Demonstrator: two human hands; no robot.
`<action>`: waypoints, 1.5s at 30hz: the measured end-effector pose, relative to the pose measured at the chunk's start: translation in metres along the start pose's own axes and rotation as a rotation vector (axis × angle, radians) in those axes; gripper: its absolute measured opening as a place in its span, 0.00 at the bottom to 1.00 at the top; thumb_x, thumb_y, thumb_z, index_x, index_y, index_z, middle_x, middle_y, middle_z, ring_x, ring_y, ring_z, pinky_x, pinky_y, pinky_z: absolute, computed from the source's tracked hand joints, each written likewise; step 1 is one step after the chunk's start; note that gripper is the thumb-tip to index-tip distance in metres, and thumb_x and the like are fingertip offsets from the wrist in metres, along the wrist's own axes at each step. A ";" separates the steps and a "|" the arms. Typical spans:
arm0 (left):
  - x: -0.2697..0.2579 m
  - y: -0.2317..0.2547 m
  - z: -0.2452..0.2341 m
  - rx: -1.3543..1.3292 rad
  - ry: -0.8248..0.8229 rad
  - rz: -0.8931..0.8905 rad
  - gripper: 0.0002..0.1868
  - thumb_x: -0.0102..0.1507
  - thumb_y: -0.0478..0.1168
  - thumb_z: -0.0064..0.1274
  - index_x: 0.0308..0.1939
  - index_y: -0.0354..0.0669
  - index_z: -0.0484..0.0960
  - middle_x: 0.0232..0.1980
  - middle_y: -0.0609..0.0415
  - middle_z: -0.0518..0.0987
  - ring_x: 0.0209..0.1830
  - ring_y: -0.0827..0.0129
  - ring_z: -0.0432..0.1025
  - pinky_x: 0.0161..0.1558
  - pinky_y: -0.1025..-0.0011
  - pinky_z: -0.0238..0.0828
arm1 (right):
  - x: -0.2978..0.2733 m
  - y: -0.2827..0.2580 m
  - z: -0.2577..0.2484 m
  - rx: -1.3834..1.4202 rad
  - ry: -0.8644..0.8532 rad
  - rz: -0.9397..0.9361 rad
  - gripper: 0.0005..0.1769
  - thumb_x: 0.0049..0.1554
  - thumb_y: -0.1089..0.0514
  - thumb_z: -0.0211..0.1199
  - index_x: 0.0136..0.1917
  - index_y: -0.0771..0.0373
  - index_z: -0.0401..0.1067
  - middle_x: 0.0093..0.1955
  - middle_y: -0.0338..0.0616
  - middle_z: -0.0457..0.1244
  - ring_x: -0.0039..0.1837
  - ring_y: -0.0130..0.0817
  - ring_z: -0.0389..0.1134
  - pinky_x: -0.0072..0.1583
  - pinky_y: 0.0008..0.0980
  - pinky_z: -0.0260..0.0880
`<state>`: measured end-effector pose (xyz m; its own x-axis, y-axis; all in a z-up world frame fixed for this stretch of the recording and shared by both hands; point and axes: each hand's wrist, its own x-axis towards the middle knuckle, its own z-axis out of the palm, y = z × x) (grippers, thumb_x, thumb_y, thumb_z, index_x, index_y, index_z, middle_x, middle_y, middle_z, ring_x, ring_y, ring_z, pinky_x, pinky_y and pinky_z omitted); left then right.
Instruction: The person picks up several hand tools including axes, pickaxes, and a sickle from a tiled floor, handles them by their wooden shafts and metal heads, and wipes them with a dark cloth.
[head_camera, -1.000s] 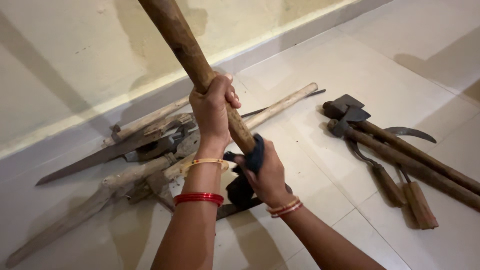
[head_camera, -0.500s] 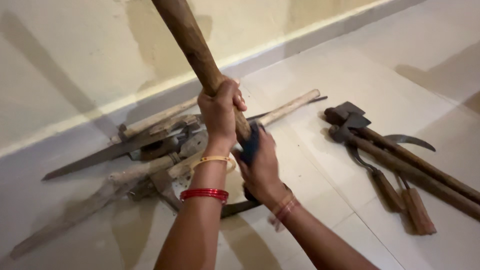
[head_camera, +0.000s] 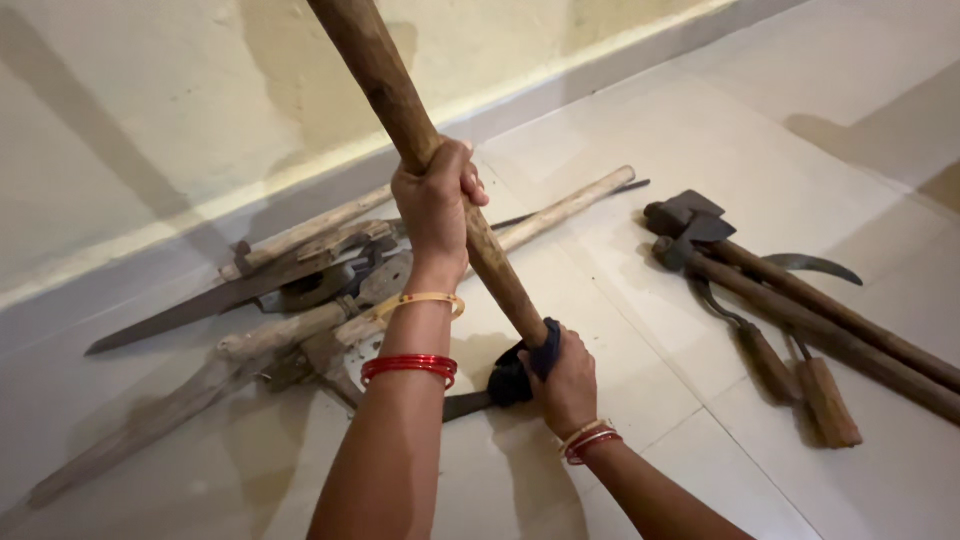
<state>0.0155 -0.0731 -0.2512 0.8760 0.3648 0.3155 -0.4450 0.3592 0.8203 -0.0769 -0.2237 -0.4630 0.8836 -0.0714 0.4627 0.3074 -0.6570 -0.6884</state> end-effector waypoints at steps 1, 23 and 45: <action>0.000 0.000 0.000 0.012 0.000 0.003 0.10 0.61 0.37 0.54 0.26 0.45 0.73 0.19 0.59 0.70 0.17 0.75 0.67 0.25 0.73 0.69 | 0.002 -0.001 -0.002 -0.027 -0.013 0.015 0.33 0.48 0.54 0.75 0.63 0.64 0.66 0.55 0.55 0.66 0.56 0.60 0.66 0.56 0.51 0.66; 0.000 -0.005 -0.011 0.123 -0.059 -0.089 0.06 0.59 0.39 0.55 0.29 0.41 0.78 0.34 0.51 0.83 0.34 0.71 0.76 0.42 0.67 0.72 | 0.050 -0.049 0.014 0.286 -0.162 0.355 0.38 0.49 0.48 0.73 0.70 0.56 0.63 0.47 0.51 0.69 0.42 0.52 0.73 0.45 0.44 0.73; 0.079 0.154 0.007 0.546 -0.092 0.323 0.20 0.54 0.52 0.59 0.40 0.40 0.83 0.34 0.54 0.84 0.35 0.72 0.78 0.40 0.70 0.75 | 0.141 -0.207 -0.035 0.358 0.100 -0.266 0.34 0.54 0.52 0.72 0.68 0.61 0.61 0.51 0.55 0.70 0.51 0.55 0.74 0.50 0.46 0.74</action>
<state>0.0179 0.0050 -0.0966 0.7371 0.2974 0.6068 -0.5515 -0.2541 0.7945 -0.0287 -0.1246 -0.2360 0.7243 -0.0185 0.6892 0.6375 -0.3627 -0.6797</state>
